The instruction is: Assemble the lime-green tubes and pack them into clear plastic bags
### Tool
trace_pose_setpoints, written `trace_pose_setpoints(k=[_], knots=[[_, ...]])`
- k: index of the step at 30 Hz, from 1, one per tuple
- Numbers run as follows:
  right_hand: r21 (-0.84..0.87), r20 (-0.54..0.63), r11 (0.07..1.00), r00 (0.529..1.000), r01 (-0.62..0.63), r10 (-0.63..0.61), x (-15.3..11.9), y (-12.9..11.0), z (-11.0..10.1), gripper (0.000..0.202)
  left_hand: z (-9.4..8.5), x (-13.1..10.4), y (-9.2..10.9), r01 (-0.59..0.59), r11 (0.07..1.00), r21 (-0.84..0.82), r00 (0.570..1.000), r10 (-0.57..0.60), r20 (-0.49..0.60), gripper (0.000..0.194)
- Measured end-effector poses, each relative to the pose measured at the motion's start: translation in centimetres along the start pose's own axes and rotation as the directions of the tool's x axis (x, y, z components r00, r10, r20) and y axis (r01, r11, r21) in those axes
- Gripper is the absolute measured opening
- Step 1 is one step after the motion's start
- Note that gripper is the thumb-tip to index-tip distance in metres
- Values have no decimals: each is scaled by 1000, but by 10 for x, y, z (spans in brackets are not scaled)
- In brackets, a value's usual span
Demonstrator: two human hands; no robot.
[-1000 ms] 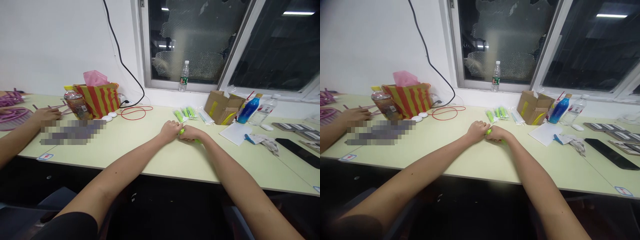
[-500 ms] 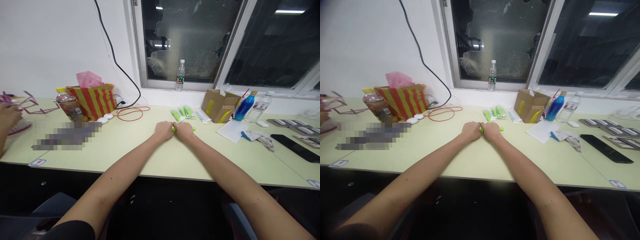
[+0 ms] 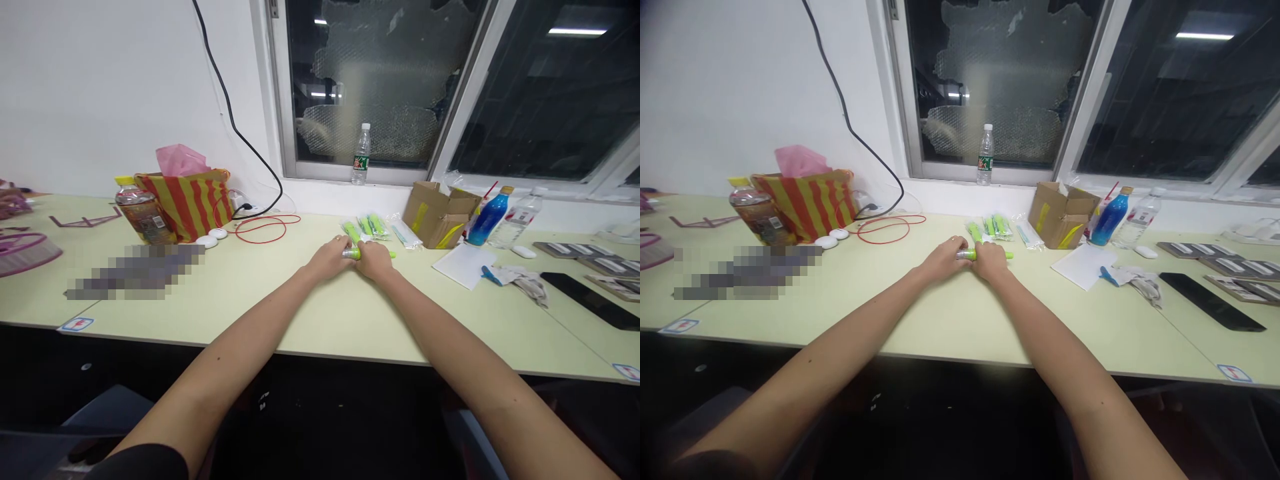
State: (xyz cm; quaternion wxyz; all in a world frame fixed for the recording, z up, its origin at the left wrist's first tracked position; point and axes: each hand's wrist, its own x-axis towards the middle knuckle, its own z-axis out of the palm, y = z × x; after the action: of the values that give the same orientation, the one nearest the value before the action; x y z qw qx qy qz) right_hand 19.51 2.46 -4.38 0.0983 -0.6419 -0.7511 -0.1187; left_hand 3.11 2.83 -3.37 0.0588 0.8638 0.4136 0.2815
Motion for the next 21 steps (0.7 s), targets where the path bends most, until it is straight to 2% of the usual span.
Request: trace_pose_setpoints(k=[2,7,10,14,16,18,21], knots=[[63,-6,998,1000,4,-3,-2,3,2,38,1,1,-1,32,999,-26,999,-31,12,31],[203,-22,978,999,50,-47,-5,-1,8,40,1,0,-5,178,984,22,984,-178,14,47],[262,3,964,999,41,-43,-3,0,10,39,0,-3,-5,122,992,-9,992,-123,-30,40],[335,-28,941,999,44,-36,0,11,11,39,-1,-6,0,-86,996,8,992,86,-88,36],[375,-20,926,999,43,-38,-1,18,10,44,-1,-6,2,-147,989,24,985,148,-86,31],[412,7,910,999,38,-44,-2,23,9,49,-2,-6,4,-135,990,36,988,138,-64,29],[461,43,887,998,24,-49,-4,25,8,53,-2,-5,1,-10,999,50,1000,12,-29,30]])
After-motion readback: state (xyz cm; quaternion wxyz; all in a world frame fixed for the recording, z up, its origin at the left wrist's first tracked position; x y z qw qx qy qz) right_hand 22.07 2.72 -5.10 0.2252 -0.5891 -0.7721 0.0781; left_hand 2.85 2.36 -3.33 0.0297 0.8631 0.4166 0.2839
